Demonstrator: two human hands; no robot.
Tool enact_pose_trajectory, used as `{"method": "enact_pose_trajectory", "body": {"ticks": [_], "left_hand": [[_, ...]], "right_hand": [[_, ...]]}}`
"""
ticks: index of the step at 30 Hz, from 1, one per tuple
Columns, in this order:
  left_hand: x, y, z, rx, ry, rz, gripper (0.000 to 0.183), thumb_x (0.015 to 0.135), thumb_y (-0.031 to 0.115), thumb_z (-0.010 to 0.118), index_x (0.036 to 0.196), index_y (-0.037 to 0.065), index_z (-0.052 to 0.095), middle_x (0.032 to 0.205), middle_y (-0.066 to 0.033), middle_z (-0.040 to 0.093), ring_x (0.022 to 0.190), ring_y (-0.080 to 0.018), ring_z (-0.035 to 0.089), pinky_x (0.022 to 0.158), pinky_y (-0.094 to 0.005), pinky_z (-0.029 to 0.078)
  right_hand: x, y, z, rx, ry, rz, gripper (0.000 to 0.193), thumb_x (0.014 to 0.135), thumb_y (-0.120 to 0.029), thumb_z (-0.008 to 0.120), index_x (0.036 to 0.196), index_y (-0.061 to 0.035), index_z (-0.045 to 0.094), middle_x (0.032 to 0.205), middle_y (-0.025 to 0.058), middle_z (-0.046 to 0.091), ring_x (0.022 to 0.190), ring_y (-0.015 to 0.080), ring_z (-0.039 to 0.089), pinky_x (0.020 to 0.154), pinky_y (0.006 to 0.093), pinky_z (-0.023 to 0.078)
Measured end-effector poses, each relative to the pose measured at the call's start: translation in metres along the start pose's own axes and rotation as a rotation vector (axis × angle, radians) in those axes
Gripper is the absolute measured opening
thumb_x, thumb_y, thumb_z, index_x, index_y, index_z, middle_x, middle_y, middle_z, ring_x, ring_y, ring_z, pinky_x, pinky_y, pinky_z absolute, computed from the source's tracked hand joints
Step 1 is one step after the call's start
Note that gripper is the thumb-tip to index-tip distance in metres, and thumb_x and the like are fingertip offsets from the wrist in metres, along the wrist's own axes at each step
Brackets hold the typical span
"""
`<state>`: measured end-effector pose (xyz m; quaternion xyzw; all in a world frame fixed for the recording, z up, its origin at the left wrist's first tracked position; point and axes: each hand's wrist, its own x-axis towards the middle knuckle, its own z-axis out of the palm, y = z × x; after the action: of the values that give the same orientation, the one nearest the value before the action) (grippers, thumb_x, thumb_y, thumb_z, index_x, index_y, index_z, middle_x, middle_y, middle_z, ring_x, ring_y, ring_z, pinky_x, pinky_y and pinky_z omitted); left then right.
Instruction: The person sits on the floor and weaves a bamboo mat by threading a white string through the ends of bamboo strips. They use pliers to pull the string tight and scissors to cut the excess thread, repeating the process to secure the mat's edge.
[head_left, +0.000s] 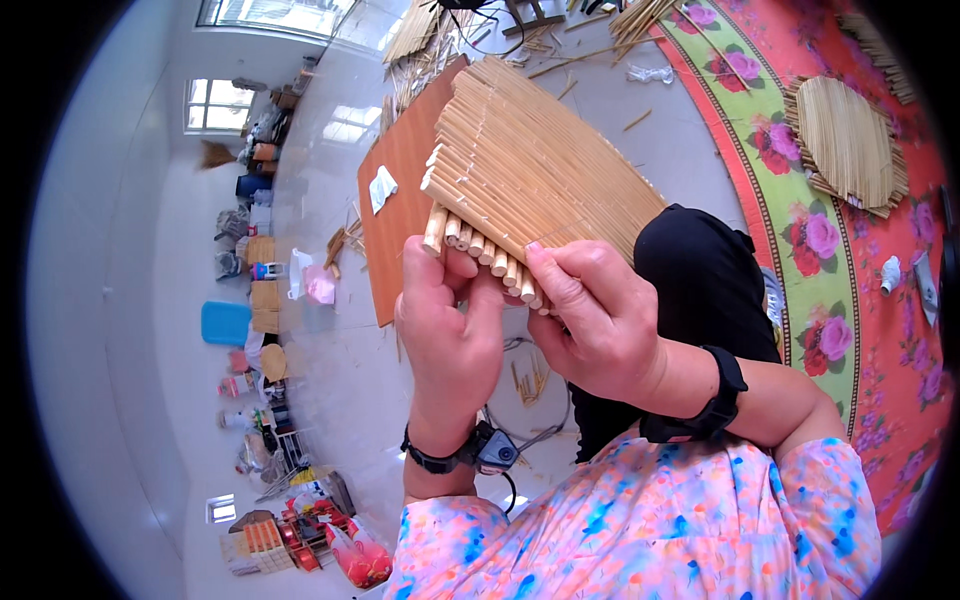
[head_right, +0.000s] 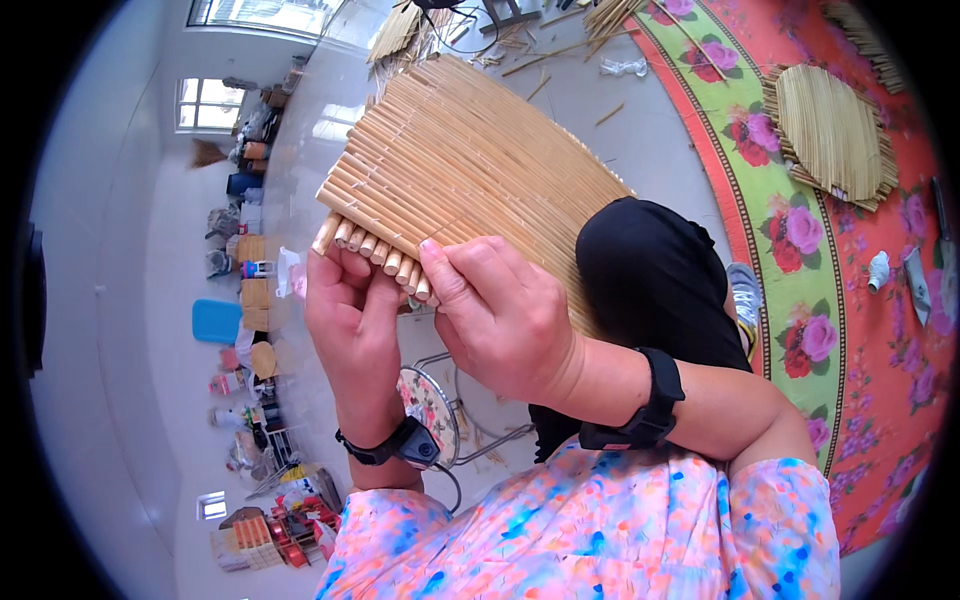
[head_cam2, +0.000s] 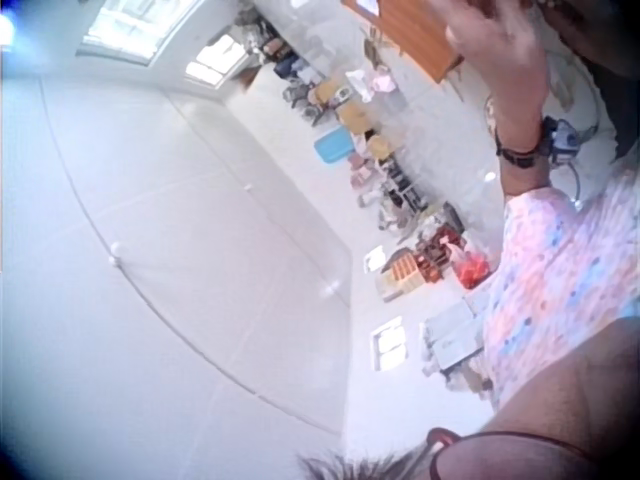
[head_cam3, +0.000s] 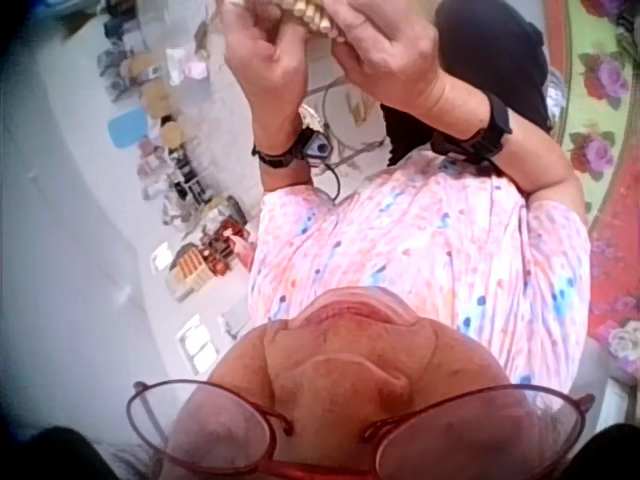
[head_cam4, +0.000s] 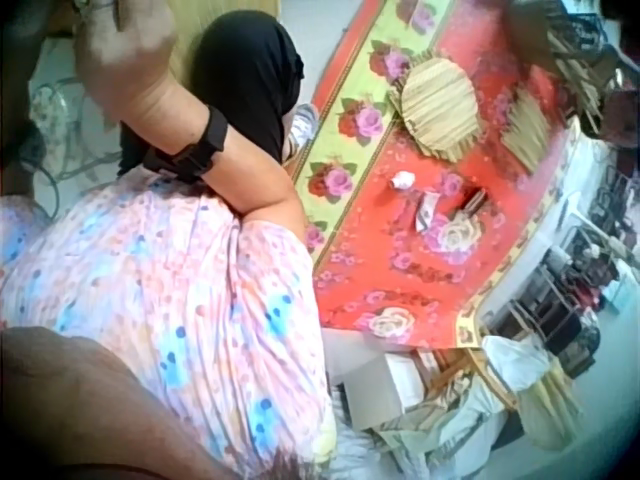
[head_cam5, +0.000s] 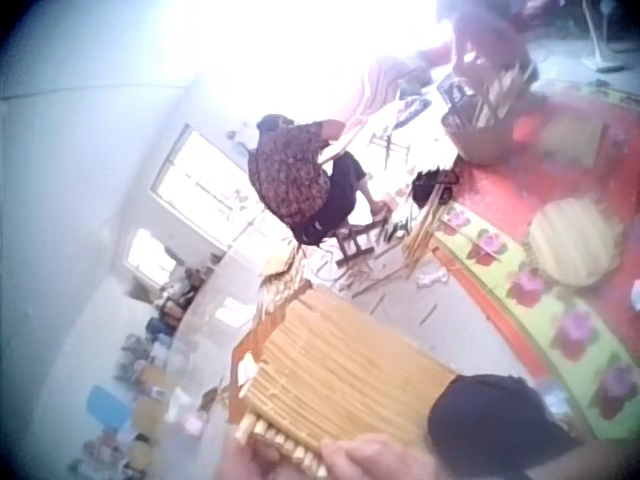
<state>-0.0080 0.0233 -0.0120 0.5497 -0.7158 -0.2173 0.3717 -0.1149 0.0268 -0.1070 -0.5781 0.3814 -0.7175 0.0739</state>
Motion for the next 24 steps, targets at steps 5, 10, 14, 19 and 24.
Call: {"method": "enact_pose_trajectory", "body": {"ticks": [5,10,14,19,24], "left_hand": [[0.017,0.0,-0.037,0.08,-0.119,-0.071,0.018,0.094,0.009,0.054,0.106,-0.001,0.046,0.1,-0.0132,0.064,0.087,-0.016,0.066,0.072,-0.0296,0.051],[0.087,-0.015,-0.053,0.131,0.105,-0.112,0.063,0.092,0.036,0.061,0.139,0.002,0.036,0.124,-0.021,0.055,0.102,-0.0251,0.061,0.08,-0.0322,0.051],[0.141,-0.069,-0.051,-0.395,-0.374,-0.481,0.081,0.088,0.03,0.065,0.15,0.006,0.019,0.125,-0.0197,0.053,0.098,-0.0209,0.062,0.067,-0.0284,0.053],[0.134,-0.051,-0.046,-0.393,-0.403,-0.447,0.076,0.082,0.005,0.061,0.148,0.005,0.024,0.116,-0.015,0.056,0.082,-0.0162,0.064,0.059,-0.0241,0.051],[0.111,-0.085,-0.088,-0.501,-0.176,-0.44,0.069,0.081,-0.007,0.055,0.145,0.002,0.029,0.123,-0.0183,0.054,0.092,-0.0209,0.065,0.078,-0.0309,0.057]], "right_hand": [[0.006,0.001,-0.01,-0.012,-0.056,0.034,0.043,0.062,0.0,0.067,0.105,0.0034,0.066,0.086,0.009,0.06,0.074,0.0244,0.062,0.061,0.0333,0.053],[0.002,-0.002,-0.006,-0.07,-0.09,0.038,0.041,0.067,0.0,0.066,0.108,0.0026,0.065,0.088,0.0101,0.061,0.077,0.0262,0.062,0.063,0.0342,0.053],[-0.005,-0.014,0.008,-0.044,-0.126,0.019,0.043,0.067,0.004,0.067,0.11,0.0021,0.065,0.09,0.0119,0.061,0.078,0.028,0.062,0.067,0.0356,0.052],[-0.004,-0.004,0.019,-0.061,-0.159,-0.073,0.042,0.068,0.003,0.068,0.11,0.0011,0.065,0.092,0.0123,0.062,0.082,0.0288,0.062,0.07,0.0365,0.052],[0.014,-0.005,0.025,-0.191,-0.309,-0.267,0.037,0.069,0.0,0.069,0.106,-0.0006,0.065,0.095,0.0116,0.063,0.086,0.0276,0.062,0.07,0.0347,0.051]]}}
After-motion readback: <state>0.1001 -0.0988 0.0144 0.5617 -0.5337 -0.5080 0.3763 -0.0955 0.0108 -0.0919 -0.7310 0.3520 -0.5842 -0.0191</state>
